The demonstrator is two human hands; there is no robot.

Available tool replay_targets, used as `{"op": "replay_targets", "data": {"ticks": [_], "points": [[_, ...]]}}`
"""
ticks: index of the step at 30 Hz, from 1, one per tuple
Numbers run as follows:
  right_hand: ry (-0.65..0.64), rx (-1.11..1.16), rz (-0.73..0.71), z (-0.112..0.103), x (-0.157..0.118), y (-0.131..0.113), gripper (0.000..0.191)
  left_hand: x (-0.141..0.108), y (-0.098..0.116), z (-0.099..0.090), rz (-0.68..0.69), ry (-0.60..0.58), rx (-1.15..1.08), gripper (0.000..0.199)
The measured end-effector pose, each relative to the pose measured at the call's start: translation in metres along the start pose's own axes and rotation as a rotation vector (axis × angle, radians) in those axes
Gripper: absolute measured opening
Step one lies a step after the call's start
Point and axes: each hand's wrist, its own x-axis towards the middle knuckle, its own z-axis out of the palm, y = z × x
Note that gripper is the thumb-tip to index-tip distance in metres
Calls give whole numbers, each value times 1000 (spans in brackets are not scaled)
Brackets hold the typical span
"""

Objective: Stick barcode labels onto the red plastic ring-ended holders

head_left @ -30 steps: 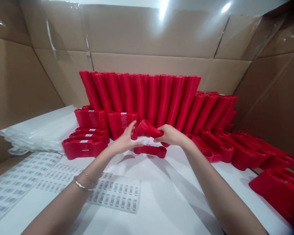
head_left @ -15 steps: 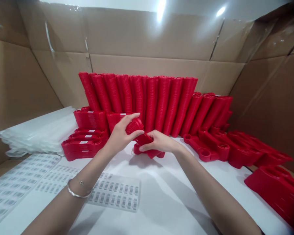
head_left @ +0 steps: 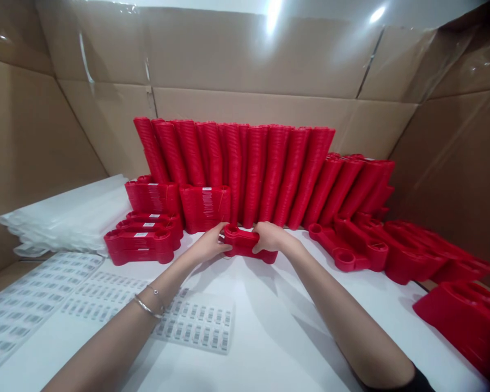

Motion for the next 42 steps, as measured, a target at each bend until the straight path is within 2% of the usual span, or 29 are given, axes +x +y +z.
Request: {"op": "replay_targets", "data": {"ticks": [6, 17, 25, 28, 30, 33, 35, 36, 37, 39, 42], "points": [[-34, -9, -36, -2, -2, 3, 33, -3, 0, 2, 11, -59, -58, 51], [-24, 34, -42, -10, -7, 3, 31, -4, -2, -1, 13, -98, -49, 60], [-3, 106, -46, -9, -7, 4, 25, -4, -2, -5, 16, -100, -55, 54], [28, 152, -55, -13, -9, 5, 19, -3, -1, -5, 16, -83, -66, 62], [62, 203, -79, -20, -15, 4, 15, -2, 6, -5, 45, -21, -93, 74], [86, 317, -167, -32, -32, -6, 20, -3, 28, -4, 238, 191, -230, 83], [32, 447, -259, -35, -43, -20, 27, -7, 48, -6, 393, 352, -285, 82], [-53, 623, -320, -35, -47, -27, 28, -9, 58, -7, 445, 418, -272, 80], [-120, 797, -368, -33, -50, -35, 28, -12, 68, -9, 480, 474, -245, 76], [-159, 1046, -434, -26, -52, -49, 28, -19, 85, -14, 516, 549, -145, 61], [-125, 1158, -498, -15, -49, -60, 29, -27, 100, -23, 549, 548, -36, 32]]}}
